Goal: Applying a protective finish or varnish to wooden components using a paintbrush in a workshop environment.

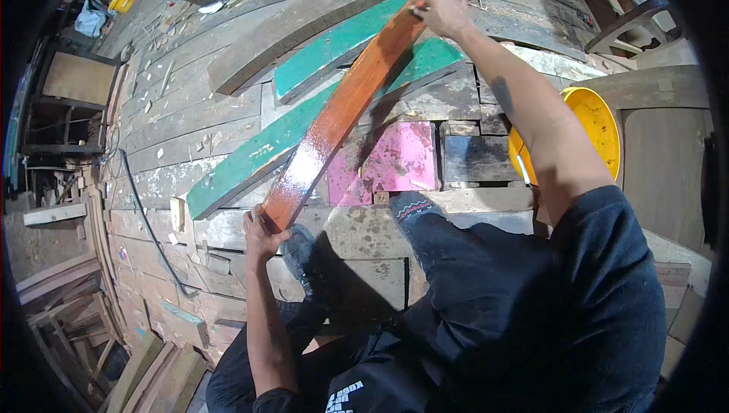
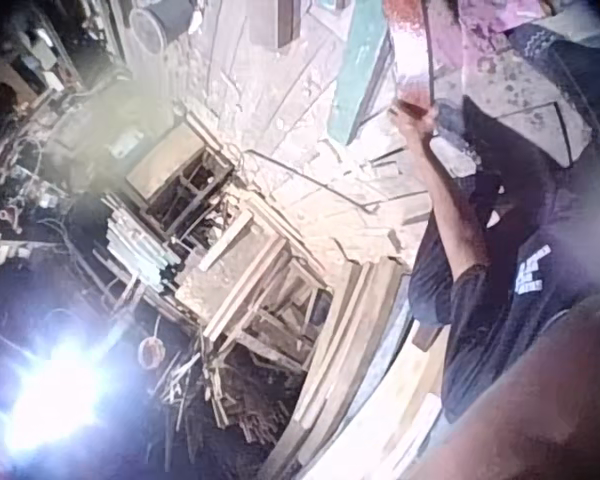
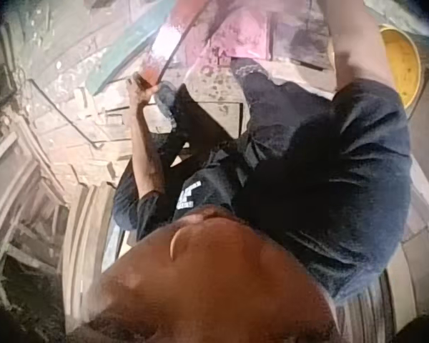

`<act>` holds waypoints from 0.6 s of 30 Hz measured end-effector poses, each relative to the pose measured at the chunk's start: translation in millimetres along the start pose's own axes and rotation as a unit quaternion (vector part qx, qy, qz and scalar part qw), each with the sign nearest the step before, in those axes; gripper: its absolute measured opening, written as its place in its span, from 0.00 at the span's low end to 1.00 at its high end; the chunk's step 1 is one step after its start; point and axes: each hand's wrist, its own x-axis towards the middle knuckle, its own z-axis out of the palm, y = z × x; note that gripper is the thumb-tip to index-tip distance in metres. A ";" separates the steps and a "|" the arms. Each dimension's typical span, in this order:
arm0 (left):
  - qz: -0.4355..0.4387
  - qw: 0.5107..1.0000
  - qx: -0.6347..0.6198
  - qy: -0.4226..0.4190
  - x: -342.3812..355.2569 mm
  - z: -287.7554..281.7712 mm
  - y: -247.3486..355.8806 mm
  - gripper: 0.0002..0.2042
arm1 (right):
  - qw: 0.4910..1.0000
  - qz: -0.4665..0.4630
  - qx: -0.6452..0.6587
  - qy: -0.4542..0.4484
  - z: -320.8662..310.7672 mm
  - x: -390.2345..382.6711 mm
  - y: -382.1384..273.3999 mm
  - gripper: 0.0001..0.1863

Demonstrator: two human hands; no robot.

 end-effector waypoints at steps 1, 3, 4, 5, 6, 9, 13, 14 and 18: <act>0.001 1.000 -0.002 -0.004 -0.5 -0.7 -1.0 0.49 | 0.999 -0.036 -0.017 -0.014 1.4 -3.6 -6.4 0.15; 0.003 1.000 -0.004 -0.011 -2.4 -2.9 -3.5 0.52 | 0.997 -0.066 0.028 -0.020 0.9 -6.7 -17.5 0.16; 0.007 1.000 -0.005 -0.011 -0.9 -1.8 -0.6 0.52 | 0.993 -0.094 0.066 -0.024 -1.5 -7.0 -14.9 0.17; 0.007 1.000 -0.015 -0.012 0.6 -0.2 2.6 0.52 | 0.986 -0.102 0.132 -0.006 1.5 1.8 -10.0 0.18; 0.007 1.000 -0.024 -0.014 2.3 1.5 6.1 0.52 | 0.986 -0.100 0.130 -0.004 -0.2 5.6 -2.8 0.18; 0.017 0.999 -0.027 -0.002 0.9 4.6 7.4 0.52 | 0.968 -0.082 0.235 0.025 -2.5 13.1 -0.5 0.18; -0.008 0.996 -0.081 0.043 -8.8 20.9 -14.0 0.52 | 0.987 -0.059 0.151 0.015 2.5 16.8 -2.6 0.17; -0.010 0.989 -0.122 0.081 -20.8 19.9 -24.9 0.53 | 0.989 -0.040 0.140 -0.003 3.4 16.3 -11.7 0.18; -0.056 0.998 -0.011 0.014 -10.5 -13.3 22.3 0.46 | 0.989 -0.069 0.124 -0.035 -5.0 7.5 6.4 0.22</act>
